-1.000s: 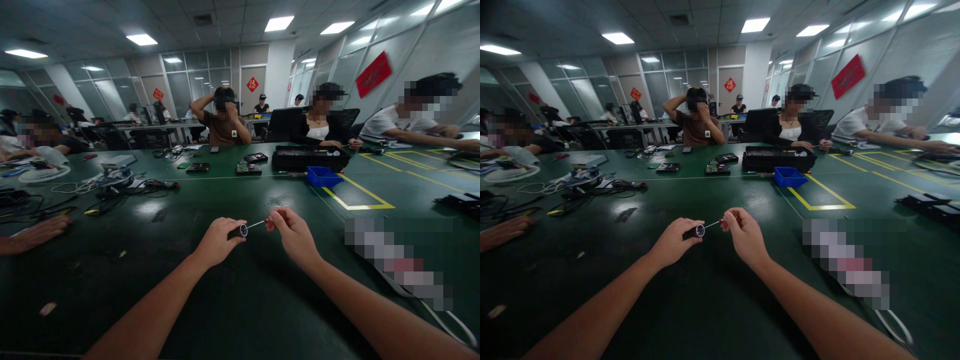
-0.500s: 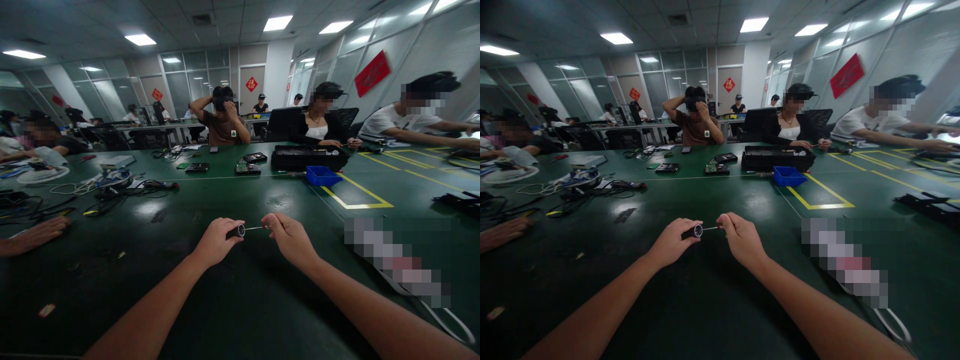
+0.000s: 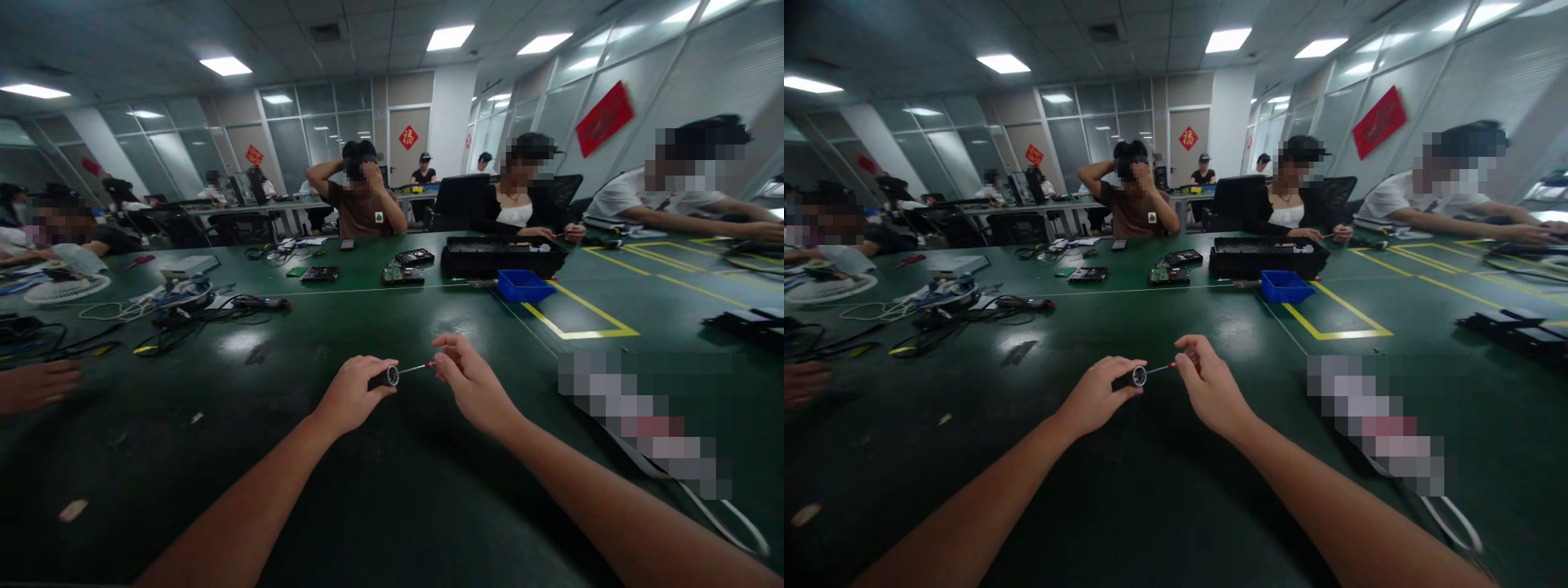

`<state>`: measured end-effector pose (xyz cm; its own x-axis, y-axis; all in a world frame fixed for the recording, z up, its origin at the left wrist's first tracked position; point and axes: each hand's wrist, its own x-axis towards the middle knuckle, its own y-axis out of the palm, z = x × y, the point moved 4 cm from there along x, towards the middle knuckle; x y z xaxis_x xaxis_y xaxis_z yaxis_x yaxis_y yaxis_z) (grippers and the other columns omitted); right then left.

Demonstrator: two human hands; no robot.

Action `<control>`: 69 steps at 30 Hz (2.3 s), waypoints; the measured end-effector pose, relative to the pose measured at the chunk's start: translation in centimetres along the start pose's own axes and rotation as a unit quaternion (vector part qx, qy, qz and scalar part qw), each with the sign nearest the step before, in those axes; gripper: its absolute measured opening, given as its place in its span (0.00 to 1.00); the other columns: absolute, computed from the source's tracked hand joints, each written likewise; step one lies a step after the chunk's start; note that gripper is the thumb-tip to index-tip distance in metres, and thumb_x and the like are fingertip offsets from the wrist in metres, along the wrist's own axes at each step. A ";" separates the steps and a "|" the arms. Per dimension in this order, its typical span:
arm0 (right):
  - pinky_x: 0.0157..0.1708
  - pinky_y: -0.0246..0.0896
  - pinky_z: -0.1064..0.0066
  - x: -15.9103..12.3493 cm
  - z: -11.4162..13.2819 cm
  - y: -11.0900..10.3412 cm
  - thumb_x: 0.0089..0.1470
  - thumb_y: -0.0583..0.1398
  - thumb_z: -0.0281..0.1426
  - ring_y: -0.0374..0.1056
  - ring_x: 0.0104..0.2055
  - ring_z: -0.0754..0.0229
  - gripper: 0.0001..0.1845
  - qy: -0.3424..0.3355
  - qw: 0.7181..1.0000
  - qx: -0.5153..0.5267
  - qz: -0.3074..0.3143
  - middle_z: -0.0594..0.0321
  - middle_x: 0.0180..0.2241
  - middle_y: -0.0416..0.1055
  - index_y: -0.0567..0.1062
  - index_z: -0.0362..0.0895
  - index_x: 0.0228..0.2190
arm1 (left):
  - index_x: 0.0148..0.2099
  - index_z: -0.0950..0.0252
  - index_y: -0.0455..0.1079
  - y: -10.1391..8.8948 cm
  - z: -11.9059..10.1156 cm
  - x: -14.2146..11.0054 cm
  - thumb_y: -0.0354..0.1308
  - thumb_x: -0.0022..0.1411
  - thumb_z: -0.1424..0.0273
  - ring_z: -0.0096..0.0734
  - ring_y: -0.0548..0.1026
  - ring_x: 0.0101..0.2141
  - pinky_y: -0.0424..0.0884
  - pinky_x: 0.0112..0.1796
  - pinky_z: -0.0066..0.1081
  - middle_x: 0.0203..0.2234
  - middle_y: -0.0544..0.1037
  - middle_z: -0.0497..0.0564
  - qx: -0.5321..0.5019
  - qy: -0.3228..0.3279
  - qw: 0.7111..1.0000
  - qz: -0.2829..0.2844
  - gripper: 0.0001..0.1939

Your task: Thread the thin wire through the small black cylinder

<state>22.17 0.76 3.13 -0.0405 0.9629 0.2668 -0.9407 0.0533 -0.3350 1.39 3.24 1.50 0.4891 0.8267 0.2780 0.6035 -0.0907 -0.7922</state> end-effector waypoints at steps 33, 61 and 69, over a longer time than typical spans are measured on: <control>0.38 0.68 0.62 0.6 -1.9 0.4 0.60 0.59 0.46 0.72 0.34 0.57 0.16 0.037 0.986 0.153 -0.050 0.61 0.32 0.74 0.74 0.45 0.36 | 0.59 0.55 0.70 -0.4 -0.4 0.0 0.63 0.64 0.70 0.39 0.71 0.50 0.62 0.55 0.45 0.49 0.77 0.50 0.047 0.024 0.999 0.006 0.21; 0.37 0.65 0.63 0.0 -0.5 0.2 0.65 0.54 0.42 0.71 0.34 0.56 0.14 -0.017 0.999 -0.021 -0.041 0.62 0.30 0.73 0.72 0.47 0.35 | 0.58 0.53 0.71 0.1 0.0 0.1 0.64 0.63 0.70 0.40 0.71 0.49 0.60 0.56 0.47 0.48 0.77 0.50 0.062 0.020 0.998 0.016 0.21; 0.39 0.67 0.63 -0.3 0.0 -0.1 0.65 0.54 0.42 0.72 0.36 0.56 0.13 -0.044 0.997 0.022 -0.065 0.60 0.33 0.75 0.71 0.46 0.37 | 0.58 0.53 0.71 0.0 -0.1 0.0 0.63 0.63 0.70 0.40 0.71 0.48 0.60 0.56 0.46 0.47 0.77 0.49 0.041 0.013 0.999 0.013 0.21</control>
<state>22.26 0.51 3.04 0.0549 0.9214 0.3847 -0.9538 0.1623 -0.2527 1.46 3.16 1.54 0.5211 0.8095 0.2706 0.5372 -0.0647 -0.8410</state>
